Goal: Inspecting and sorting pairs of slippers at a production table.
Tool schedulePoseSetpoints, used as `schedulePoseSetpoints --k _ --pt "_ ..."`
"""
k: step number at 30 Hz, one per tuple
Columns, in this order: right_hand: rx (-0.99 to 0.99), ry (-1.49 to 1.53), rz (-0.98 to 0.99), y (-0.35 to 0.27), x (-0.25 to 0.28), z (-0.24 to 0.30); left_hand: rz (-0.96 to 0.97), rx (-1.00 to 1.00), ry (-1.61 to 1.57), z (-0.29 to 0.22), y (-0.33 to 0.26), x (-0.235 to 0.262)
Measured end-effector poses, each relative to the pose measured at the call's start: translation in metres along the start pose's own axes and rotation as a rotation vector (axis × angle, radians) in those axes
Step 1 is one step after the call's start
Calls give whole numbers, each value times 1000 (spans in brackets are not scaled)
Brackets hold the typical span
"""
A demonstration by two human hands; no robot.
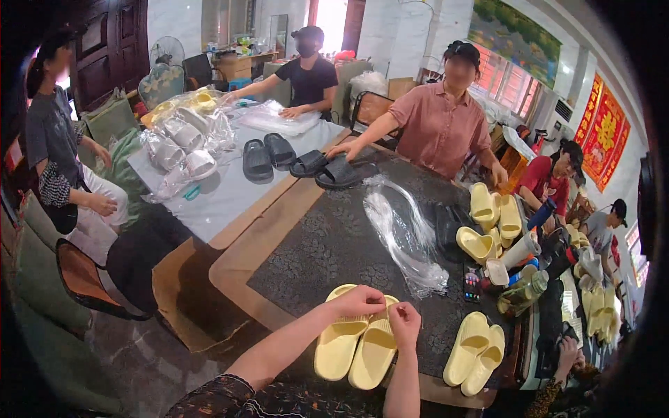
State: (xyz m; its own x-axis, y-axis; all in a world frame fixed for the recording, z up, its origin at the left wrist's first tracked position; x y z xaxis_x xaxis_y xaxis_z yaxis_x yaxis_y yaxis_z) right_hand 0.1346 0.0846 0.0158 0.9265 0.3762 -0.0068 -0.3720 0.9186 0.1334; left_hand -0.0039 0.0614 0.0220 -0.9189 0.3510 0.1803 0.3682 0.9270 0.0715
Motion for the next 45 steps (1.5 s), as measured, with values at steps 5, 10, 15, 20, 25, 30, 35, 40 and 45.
schedulePoseSetpoints --k 5,10,15,20,25,30,35,40,45 --pt "-37 137 -31 3 8 -12 14 -18 95 -3 2 0" --pt "-57 24 24 1 -1 -9 31 -20 111 -3 0 0" --pt "8 150 -52 1 6 -6 7 8 146 -9 -3 2" --pt "-11 22 12 1 7 -12 37 -16 95 -4 3 -3" --pt "71 8 6 3 1 1 20 96 -103 5 -1 -3" --pt "32 158 3 3 -2 0 24 64 -123 -5 -1 -4" --pt "-8 -12 35 2 1 -6 22 42 -80 0 5 -5" --pt "-9 177 -16 4 9 -14 17 22 -98 4 5 -5" --pt "12 -45 74 4 -4 -5 16 20 -94 4 4 -3"
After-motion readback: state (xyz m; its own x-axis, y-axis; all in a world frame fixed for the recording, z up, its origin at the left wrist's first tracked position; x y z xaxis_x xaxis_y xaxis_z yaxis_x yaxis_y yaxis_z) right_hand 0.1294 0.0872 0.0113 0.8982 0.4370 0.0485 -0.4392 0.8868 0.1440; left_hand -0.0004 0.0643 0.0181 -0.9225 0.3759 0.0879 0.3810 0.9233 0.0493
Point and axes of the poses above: each hand's wrist, its own y-axis towards the middle knuckle, its own x-axis out of the back of the hand, z = x × y, the point moved 10 cm from there along y, towards the middle knuckle, and after that the axes turned 8 degrees about z, right-handed, at the moved point
